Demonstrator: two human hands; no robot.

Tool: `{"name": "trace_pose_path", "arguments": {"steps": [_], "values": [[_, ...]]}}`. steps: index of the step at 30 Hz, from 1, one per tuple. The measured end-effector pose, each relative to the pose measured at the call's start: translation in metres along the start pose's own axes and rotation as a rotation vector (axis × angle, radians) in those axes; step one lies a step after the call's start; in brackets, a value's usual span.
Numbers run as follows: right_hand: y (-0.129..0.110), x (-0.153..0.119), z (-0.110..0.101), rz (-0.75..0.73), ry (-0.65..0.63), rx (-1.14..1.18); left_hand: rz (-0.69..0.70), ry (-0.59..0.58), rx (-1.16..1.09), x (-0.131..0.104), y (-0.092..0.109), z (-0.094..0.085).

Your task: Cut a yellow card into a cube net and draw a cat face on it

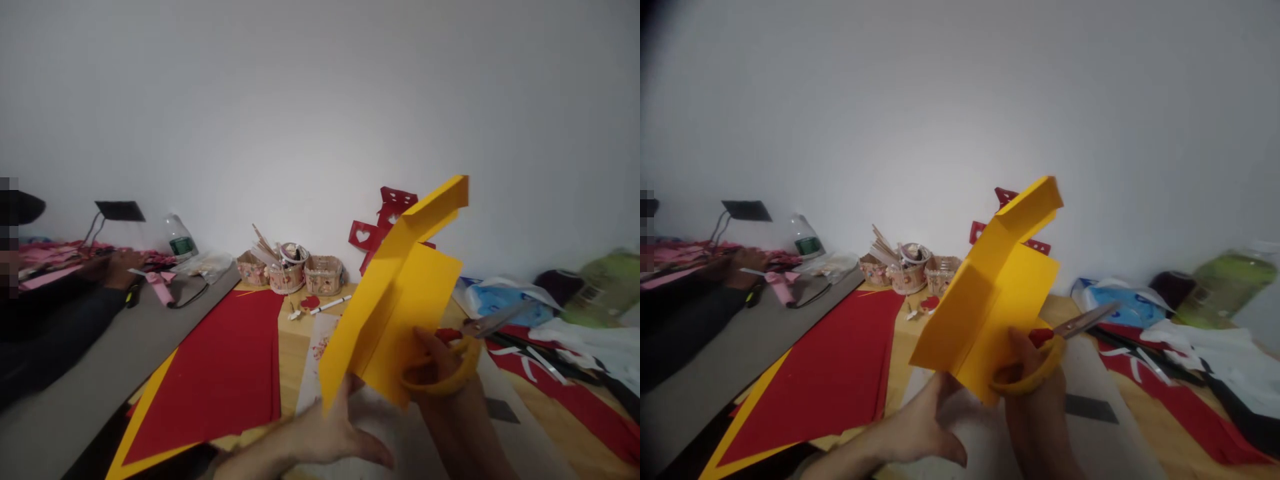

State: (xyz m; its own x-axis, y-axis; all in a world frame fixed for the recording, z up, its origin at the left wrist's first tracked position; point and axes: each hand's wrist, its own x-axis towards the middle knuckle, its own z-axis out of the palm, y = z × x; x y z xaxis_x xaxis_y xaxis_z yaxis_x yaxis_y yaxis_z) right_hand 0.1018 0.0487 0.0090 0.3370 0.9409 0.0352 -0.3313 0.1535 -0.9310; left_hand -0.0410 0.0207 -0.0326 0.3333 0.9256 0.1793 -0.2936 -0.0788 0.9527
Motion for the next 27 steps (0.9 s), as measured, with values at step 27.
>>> {"name": "trace_pose_path", "arguments": {"steps": [27], "values": [[0.017, 0.088, -0.050, -0.349, -0.287, -0.590, 0.344, 0.802, 0.047, 0.140, 0.048, -0.084]]}}
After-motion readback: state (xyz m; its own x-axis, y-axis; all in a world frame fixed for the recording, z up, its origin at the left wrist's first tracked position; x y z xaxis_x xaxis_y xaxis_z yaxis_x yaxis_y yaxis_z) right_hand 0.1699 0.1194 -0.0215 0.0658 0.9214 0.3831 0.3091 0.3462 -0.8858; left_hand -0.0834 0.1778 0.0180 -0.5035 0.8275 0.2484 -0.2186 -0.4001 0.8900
